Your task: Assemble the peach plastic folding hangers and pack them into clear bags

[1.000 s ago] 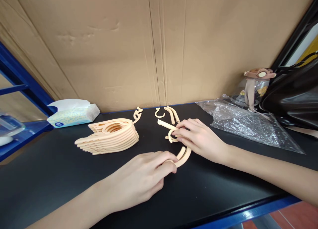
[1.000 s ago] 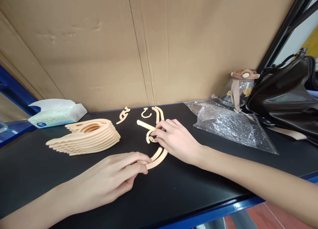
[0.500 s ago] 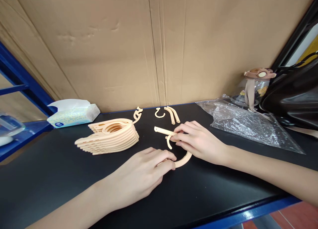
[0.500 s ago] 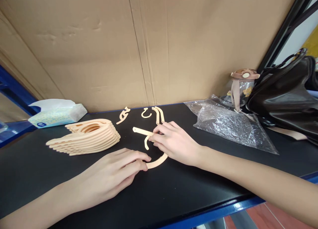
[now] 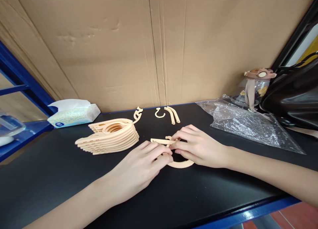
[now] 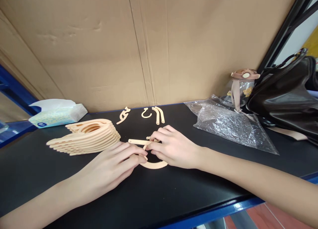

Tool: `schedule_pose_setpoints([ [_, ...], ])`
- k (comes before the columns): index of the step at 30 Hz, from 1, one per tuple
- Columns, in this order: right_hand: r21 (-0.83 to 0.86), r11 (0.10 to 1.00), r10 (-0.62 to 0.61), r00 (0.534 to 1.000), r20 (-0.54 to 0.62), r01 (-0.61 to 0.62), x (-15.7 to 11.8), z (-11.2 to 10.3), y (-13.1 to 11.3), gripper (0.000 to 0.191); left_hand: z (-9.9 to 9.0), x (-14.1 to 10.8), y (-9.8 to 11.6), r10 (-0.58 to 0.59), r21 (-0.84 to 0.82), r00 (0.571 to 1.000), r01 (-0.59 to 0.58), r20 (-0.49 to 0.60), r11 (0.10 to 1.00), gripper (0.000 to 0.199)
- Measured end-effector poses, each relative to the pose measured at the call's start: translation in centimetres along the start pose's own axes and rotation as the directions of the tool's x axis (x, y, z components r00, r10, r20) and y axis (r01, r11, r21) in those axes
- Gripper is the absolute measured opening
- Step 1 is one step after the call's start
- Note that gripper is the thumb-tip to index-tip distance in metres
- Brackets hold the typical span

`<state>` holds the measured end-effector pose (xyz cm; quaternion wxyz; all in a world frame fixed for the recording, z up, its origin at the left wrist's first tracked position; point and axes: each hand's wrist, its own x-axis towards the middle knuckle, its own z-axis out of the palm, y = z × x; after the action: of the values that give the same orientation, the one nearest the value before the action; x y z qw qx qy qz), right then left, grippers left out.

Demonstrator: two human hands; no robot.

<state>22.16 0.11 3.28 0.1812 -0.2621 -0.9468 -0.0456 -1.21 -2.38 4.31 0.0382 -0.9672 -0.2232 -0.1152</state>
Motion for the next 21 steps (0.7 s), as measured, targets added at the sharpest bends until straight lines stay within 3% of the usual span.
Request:
schedule_pose_setpoints([
  [9, 0.023, 0.998, -0.062, 0.998, -0.003, 0.062, 0.01, -0.07, 0.38, 0.028, 0.29, -0.12, -0.18, 0.014, 0.059, 1.0, -0.016, 0.026, 0.998, 0.026],
  [16, 0.051, 0.997, -0.051, 0.998, -0.035, 0.052, -0.04, -0.22, 0.3, 0.021, 0.45, -0.33, -0.21, -0.095, 0.206, 0.994, 0.082, 0.053, 0.975, 0.02],
  [21, 0.068, 0.994, -0.081, 0.996, -0.036, 0.083, -0.07, -0.12, 0.43, 0.019, 0.6, -0.29, -0.19, -0.113, 0.164, 0.993, 0.105, 0.041, 0.981, 0.031],
])
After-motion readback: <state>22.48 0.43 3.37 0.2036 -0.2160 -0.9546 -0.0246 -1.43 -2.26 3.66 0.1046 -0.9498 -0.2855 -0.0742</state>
